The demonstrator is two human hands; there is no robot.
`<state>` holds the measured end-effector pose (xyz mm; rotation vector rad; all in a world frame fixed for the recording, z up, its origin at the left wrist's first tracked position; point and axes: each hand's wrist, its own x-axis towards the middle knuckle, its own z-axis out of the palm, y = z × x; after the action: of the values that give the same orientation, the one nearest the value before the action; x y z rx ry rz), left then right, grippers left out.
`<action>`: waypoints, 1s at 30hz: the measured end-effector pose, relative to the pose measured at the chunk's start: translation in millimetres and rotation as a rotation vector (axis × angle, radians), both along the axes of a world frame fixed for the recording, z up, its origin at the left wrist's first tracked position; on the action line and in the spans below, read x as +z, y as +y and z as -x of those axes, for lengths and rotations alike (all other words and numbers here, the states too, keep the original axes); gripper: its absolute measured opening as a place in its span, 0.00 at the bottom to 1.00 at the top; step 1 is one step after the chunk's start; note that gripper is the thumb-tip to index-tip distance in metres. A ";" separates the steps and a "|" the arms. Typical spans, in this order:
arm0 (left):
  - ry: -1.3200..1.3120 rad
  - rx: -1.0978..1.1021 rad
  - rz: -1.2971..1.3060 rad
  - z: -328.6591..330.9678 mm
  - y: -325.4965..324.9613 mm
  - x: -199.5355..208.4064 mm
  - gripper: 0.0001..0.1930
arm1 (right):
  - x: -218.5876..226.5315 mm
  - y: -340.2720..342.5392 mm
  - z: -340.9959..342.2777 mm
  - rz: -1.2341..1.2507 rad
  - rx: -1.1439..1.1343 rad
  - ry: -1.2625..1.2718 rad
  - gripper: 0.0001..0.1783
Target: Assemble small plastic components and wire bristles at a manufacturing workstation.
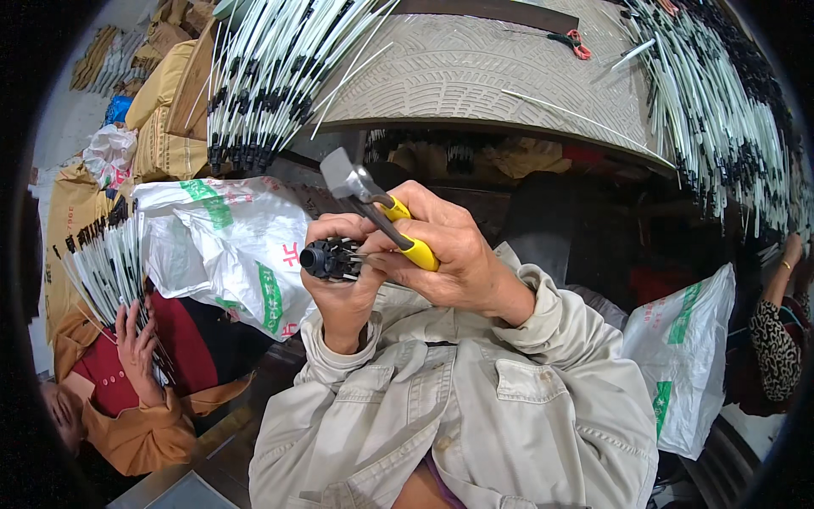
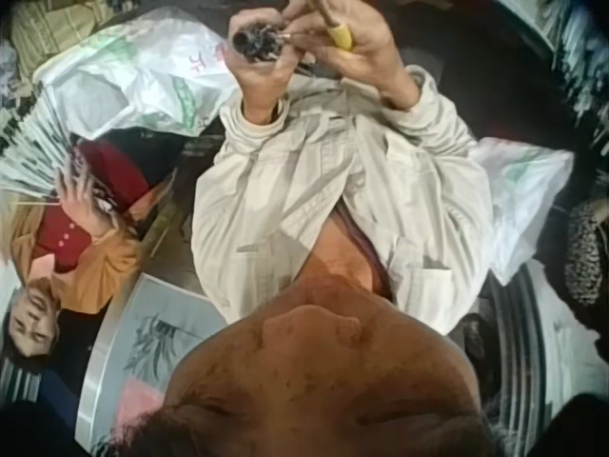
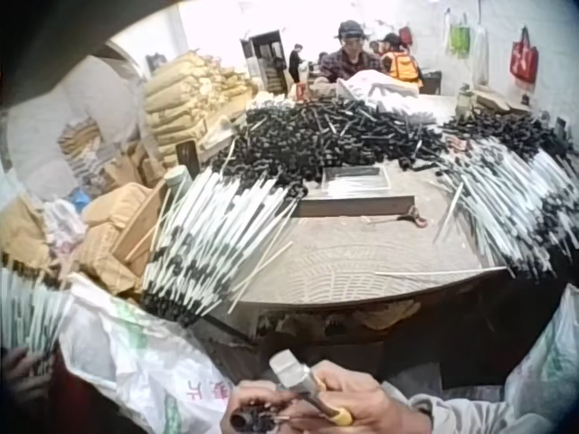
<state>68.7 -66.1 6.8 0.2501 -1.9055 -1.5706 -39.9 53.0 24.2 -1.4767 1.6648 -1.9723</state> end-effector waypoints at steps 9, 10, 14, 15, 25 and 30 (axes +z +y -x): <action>-0.026 -0.062 0.009 0.5 -1.7 3.8 0.18 | 12.5 1.1 6.6 -0.073 0.009 0.030 0.10; -0.047 -0.100 -0.020 -0.4 -2.9 2.7 0.18 | 14.4 0.4 8.6 -0.080 0.008 0.068 0.10; -0.049 -0.149 0.078 0.7 -6.3 5.2 0.15 | 9.9 -8.3 13.5 -0.076 0.035 0.034 0.09; -0.050 -0.150 0.078 0.1 -6.1 5.0 0.15 | 8.4 -11.8 16.1 -0.043 0.074 0.045 0.08; -0.015 -0.098 -0.074 -4.0 -22.2 9.0 0.12 | 18.3 22.6 11.5 -0.468 -0.354 0.673 0.25; 0.007 -0.183 -0.078 -5.2 -28.6 4.2 0.15 | 20.2 26.0 20.5 -0.484 -0.675 1.342 0.23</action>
<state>73.9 -94.7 11.0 0.1055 -1.9087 -1.7653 -60.4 79.0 44.4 -2.3508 3.0975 -0.2985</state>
